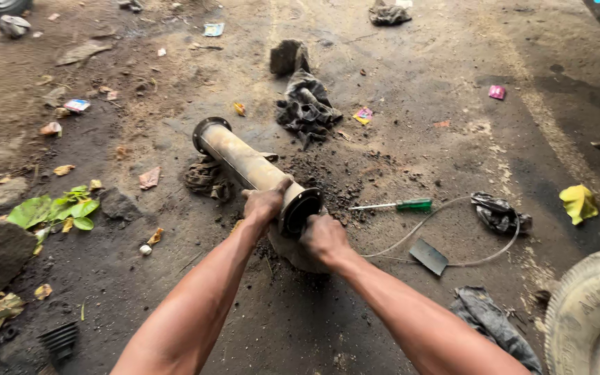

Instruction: The person repeatedly strikes a metal pipe against a rock to dislodge debris. They then use a screwdriver to scrape the inside of the pipe and wipe the interior with a cloth. The person continues to strike and scrape the pipe throughout the video.

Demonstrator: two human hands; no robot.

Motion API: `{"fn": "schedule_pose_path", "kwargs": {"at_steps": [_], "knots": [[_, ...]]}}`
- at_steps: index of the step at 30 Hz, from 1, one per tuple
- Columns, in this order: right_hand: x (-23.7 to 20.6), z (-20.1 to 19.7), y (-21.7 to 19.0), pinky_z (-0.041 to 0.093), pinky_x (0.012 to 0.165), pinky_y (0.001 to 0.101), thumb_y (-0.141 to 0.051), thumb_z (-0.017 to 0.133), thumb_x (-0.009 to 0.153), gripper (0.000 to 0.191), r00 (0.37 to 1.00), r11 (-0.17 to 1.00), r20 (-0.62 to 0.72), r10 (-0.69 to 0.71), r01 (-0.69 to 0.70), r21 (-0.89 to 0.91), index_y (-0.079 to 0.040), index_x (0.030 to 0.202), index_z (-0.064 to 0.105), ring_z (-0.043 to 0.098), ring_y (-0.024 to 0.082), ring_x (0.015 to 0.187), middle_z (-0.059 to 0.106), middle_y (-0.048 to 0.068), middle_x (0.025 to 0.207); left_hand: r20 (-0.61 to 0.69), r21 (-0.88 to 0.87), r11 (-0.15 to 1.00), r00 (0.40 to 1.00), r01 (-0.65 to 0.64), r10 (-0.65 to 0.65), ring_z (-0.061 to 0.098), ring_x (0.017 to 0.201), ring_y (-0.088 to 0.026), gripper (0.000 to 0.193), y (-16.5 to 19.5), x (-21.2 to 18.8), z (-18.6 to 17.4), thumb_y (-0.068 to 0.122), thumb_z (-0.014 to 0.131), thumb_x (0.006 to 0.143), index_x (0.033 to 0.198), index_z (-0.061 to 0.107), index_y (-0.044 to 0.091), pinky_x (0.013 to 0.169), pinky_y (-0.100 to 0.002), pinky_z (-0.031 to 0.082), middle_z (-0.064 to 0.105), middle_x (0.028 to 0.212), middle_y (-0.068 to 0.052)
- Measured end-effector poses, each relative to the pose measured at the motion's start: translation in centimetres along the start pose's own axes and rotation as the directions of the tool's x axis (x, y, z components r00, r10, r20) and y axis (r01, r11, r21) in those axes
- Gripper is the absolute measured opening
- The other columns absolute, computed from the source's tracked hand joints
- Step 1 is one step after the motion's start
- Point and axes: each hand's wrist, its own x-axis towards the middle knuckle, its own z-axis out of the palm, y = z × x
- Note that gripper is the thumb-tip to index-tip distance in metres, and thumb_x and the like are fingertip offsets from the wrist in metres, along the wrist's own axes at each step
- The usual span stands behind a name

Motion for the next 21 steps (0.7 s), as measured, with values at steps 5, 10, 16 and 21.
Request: {"fn": "schedule_pose_path", "kwargs": {"at_steps": [5,10,16,21], "knots": [[-0.1,-0.5,0.1,0.056,0.056,0.0355,-0.008,0.044,0.103,0.025,1.0,0.944,-0.003,-0.006,0.005,-0.329,-0.002,0.11,0.066,0.066,0.023,0.066,0.072,0.018,0.085,0.075,0.027,0.998,0.996,-0.053,0.051,0.069,0.115,-0.036,0.127,-0.8,-0.2,-0.3,0.08,0.064,0.077,0.149,0.024,-0.017,0.101,-0.038,0.054,0.066,0.131,-0.027],[1.4,0.1,-1.1,0.052,0.048,0.0262,-0.01,0.054,0.096,0.021,0.998,1.0,0.064,0.007,-0.006,-0.014,-0.003,0.113,0.063,0.059,0.016,0.059,0.067,0.012,0.08,0.06,0.042,0.998,0.997,-0.043,0.04,0.071,0.098,-0.032,0.117,-0.6,-0.1,-0.1,0.078,0.063,0.078,0.141,0.029,-0.014,0.088,-0.039,0.057,0.069,0.116,-0.025],[1.0,0.2,-1.4,0.045,0.037,0.0211,-0.013,0.05,0.102,0.016,0.827,0.425,0.559,0.063,-0.529,0.734,-0.004,0.1,0.063,0.049,0.008,0.044,0.058,-0.001,0.064,0.1,0.132,0.983,0.989,-0.124,0.111,0.072,0.073,-0.025,0.107,-1.0,0.5,0.0,0.085,0.051,0.085,0.122,0.056,-0.015,0.066,-0.038,0.059,0.074,0.096,-0.02],[0.6,-0.2,-1.0,0.048,0.039,0.0256,-0.02,0.053,0.104,0.02,0.842,0.649,0.523,0.131,-0.472,0.597,-0.003,0.101,0.061,0.054,0.011,0.045,0.06,0.002,0.066,0.111,0.02,0.993,0.988,-0.115,0.112,0.075,0.077,-0.026,0.111,-1.0,0.1,-0.1,0.08,0.06,0.08,0.125,0.049,-0.021,0.068,-0.037,0.063,0.074,0.101,-0.022]]}}
